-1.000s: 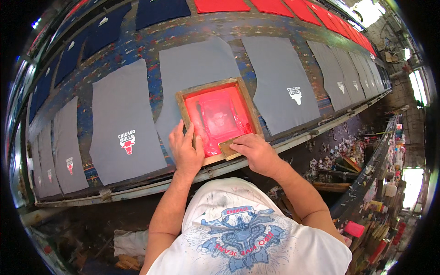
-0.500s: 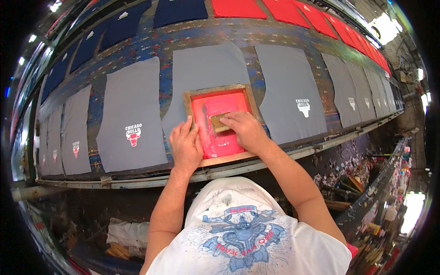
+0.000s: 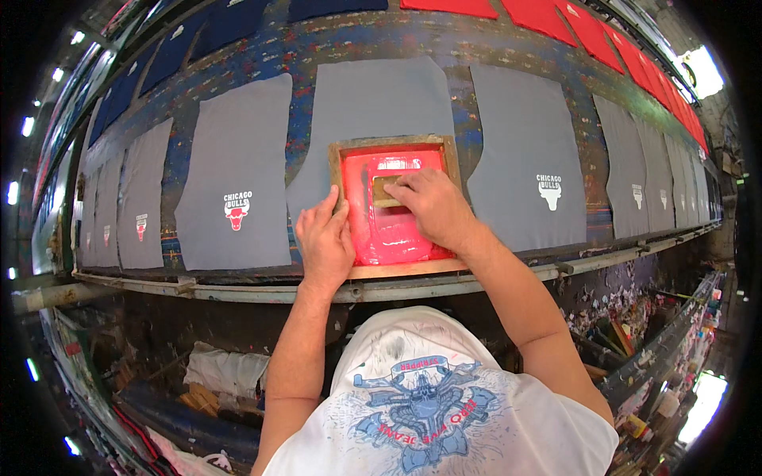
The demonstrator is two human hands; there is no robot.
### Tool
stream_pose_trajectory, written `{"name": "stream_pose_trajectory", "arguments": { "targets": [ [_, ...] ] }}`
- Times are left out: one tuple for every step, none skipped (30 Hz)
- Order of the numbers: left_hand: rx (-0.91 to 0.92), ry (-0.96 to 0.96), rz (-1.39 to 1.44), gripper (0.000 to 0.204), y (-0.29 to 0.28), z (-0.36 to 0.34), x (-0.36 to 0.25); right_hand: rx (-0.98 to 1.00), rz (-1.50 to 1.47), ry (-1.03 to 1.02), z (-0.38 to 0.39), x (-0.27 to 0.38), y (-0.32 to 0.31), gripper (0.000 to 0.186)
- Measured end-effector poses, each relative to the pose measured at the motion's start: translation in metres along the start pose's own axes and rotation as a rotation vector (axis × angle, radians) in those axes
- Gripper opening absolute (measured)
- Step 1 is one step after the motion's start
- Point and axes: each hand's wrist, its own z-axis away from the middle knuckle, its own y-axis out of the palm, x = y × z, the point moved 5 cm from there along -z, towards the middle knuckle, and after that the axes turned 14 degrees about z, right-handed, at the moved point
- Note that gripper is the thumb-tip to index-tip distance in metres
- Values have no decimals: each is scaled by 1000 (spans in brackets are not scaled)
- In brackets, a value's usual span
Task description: The person uses a wooden screen printing frame with red ink to print a Chicago Bulls logo onto a series of gray and black t-shirts laid out on a workbench. They repeatedly position the frame, pull the squeegee across the screen to transfer ink, and lift the frame to reveal the printed logo.
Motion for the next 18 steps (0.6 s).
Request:
{"name": "stream_pose_trajectory", "arguments": {
  "targets": [
    [4,-3,1,39,1,0,0,14,3,5,9,6,0,43],
    [7,-3,0,39,1,0,0,-9,-2,-17,16,12,-3,42],
    [9,-1,0,40,0,0,0,1,-11,-25,23,19,-3,42],
    [10,3,2,40,0,-1,0,10,-17,-34,30,26,-5,42],
    [14,-1,6,40,0,-1,-1,18,-24,-43,37,32,-7,42],
    [16,-4,9,41,-1,0,-1,71,-10,-40,45,38,-8,42],
    [19,-6,11,41,-1,0,-1,76,-33,-33,50,43,-11,42],
    [16,-9,15,42,-1,0,-1,79,-56,-27,55,48,-13,43],
    [17,-11,10,42,0,0,-1,81,-83,-20,60,52,-15,43],
    [18,-12,5,42,0,0,-1,129,-71,-24,66,56,-15,44],
    [17,-13,-1,42,0,0,-1,127,-70,-27,71,59,-17,44],
    [13,-5,-8,41,0,1,-1,124,-70,-31,75,62,-18,44],
    [8,4,-17,41,0,1,-1,119,-68,-37,79,63,-19,44],
    [3,13,-35,40,1,1,-1,139,-70,-42,83,64,-18,44],
    [-4,6,-1,40,1,2,0,142,-82,-53,86,65,-18,44],
    [-12,-2,24,39,2,3,0,145,-93,-65,89,65,-17,45],
    [-17,-19,46,39,3,3,1,141,-107,-76,92,64,-17,45],
    [-42,-12,94,40,4,3,0,122,-116,-95,94,64,-17,48]
  ]
}}
